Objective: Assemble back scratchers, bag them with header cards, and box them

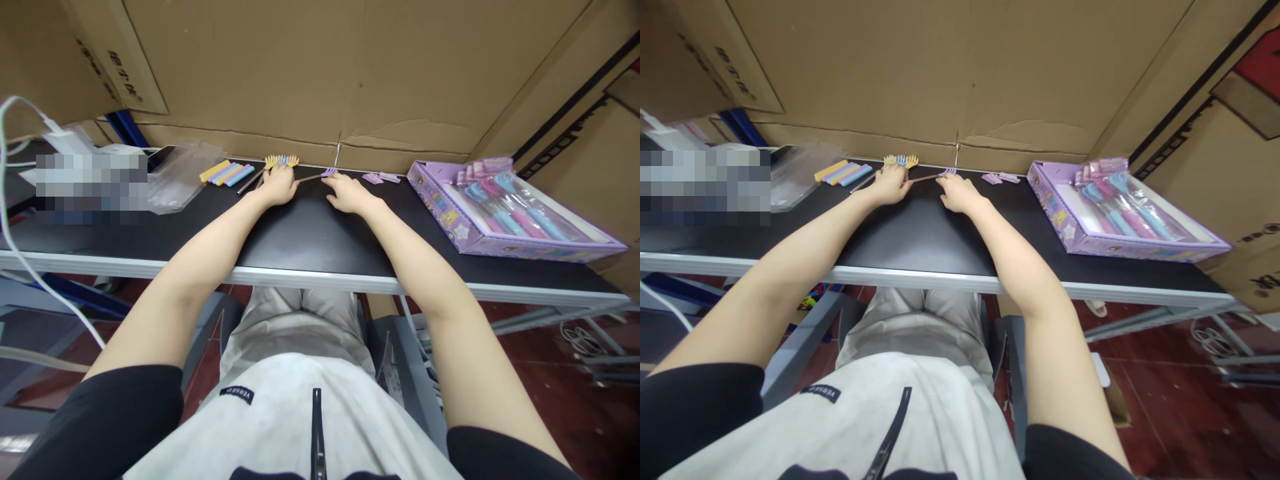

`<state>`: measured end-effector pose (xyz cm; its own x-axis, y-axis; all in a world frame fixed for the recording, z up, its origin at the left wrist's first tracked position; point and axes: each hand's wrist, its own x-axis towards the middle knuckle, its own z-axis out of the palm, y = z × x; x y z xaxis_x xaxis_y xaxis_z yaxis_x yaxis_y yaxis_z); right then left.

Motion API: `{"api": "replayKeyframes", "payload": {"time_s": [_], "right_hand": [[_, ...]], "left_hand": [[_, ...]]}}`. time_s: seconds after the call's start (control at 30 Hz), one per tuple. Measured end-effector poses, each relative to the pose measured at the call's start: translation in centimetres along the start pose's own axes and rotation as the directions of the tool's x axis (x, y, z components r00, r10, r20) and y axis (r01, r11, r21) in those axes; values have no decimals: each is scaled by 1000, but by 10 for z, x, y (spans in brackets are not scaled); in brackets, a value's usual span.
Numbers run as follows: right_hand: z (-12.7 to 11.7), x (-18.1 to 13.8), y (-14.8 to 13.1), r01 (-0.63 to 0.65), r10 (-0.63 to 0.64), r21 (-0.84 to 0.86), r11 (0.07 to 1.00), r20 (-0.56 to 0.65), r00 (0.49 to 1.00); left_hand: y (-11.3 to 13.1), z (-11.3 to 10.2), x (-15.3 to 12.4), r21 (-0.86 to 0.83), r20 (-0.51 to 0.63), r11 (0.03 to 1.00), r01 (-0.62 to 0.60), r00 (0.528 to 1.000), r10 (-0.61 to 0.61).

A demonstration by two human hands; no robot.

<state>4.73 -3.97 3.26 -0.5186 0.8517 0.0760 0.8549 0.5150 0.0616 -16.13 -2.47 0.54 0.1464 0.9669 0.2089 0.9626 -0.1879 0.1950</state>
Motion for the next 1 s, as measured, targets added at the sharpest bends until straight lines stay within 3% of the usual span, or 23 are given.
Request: {"api": "replayKeyframes", "payload": {"time_s": [0.43, 0.5, 0.57, 0.67, 0.8, 1.0], "right_hand": [[11, 11, 17, -16, 15, -9, 1000, -34, 999], [11, 12, 17, -13, 12, -3, 1000, -55, 998], [10, 12, 17, -19, 20, 6, 1000, -77, 997], [8, 11, 16, -22, 23, 13, 1000, -95, 995], [7, 10, 16, -16, 17, 7, 1000, -97, 995], [7, 10, 16, -10, 11, 1, 1000, -102, 995]], "left_hand": [[-1, -6, 3, -144, 35, 965, -218, 974, 225], [-9, -12, 4, -122, -40, 982, -145, 989, 141], [-21, -20, 4, -103, -137, 995, 12, 990, -26], [-44, -30, 0, -110, -219, 957, 269, 932, -288], [-70, -32, -4, -117, -183, 878, 465, 859, -479], [-82, -27, 0, -40, -67, 826, 562, 824, -563]]}}
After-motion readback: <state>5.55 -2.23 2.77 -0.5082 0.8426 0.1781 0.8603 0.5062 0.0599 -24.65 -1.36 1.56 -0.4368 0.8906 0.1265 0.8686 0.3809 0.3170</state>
